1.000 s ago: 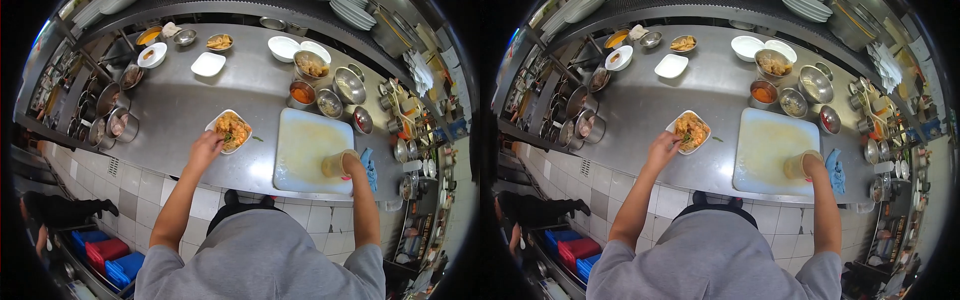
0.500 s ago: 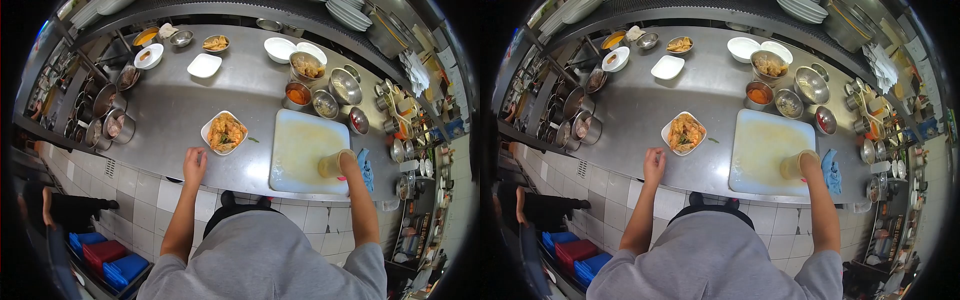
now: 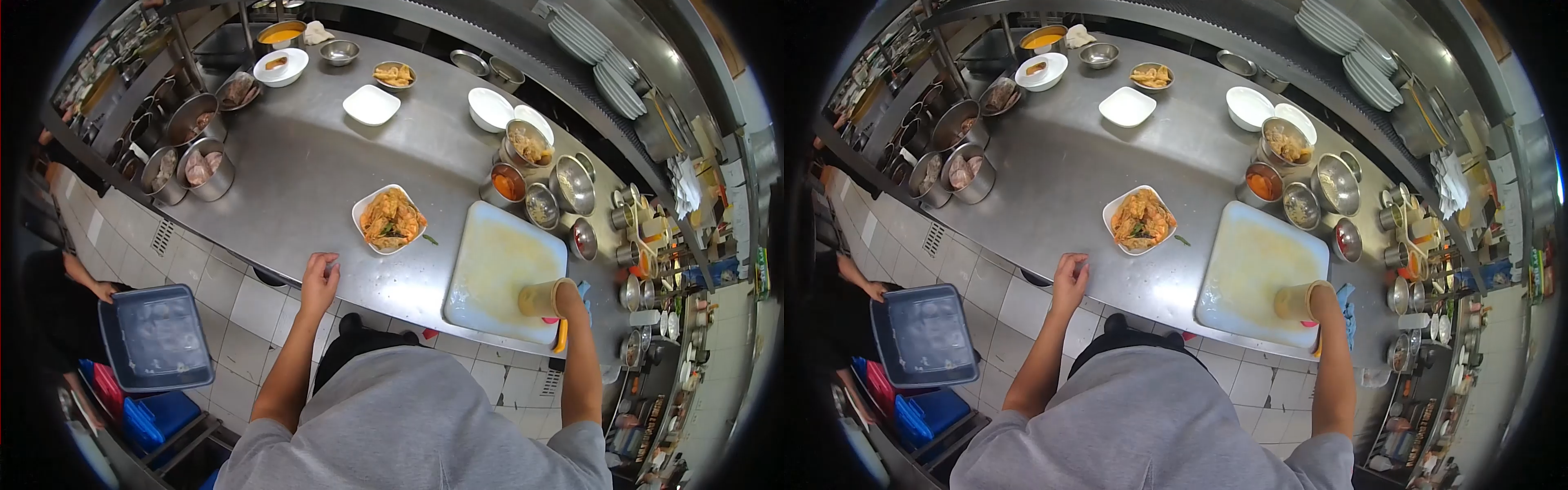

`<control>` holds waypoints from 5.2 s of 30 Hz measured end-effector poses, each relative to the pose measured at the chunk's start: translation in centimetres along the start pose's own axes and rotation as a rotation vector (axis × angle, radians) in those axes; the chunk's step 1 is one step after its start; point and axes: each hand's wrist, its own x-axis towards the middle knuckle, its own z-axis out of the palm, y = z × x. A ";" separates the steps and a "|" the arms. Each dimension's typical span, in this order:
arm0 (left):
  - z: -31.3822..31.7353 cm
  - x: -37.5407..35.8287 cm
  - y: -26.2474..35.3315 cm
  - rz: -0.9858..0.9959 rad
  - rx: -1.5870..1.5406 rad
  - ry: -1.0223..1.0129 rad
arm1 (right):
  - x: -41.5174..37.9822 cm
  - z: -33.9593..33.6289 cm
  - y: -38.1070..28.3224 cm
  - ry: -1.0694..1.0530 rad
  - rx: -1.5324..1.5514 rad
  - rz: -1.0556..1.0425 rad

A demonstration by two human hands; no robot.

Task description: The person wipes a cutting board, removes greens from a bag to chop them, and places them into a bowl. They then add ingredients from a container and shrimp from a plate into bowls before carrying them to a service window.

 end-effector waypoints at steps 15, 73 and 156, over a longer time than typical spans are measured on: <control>1.4 2.2 -2.1 -0.020 -0.133 -0.140 | -3.1 -22.5 -9.6 0.206 1.335 0.288; 10.6 -6.4 8.9 -0.694 -0.800 0.066 | 10.8 -29.0 -25.2 0.488 0.810 -0.475; 42.6 -66.3 24.6 0.810 0.146 -1.951 | -79.7 48.5 -51.4 -0.077 1.444 1.642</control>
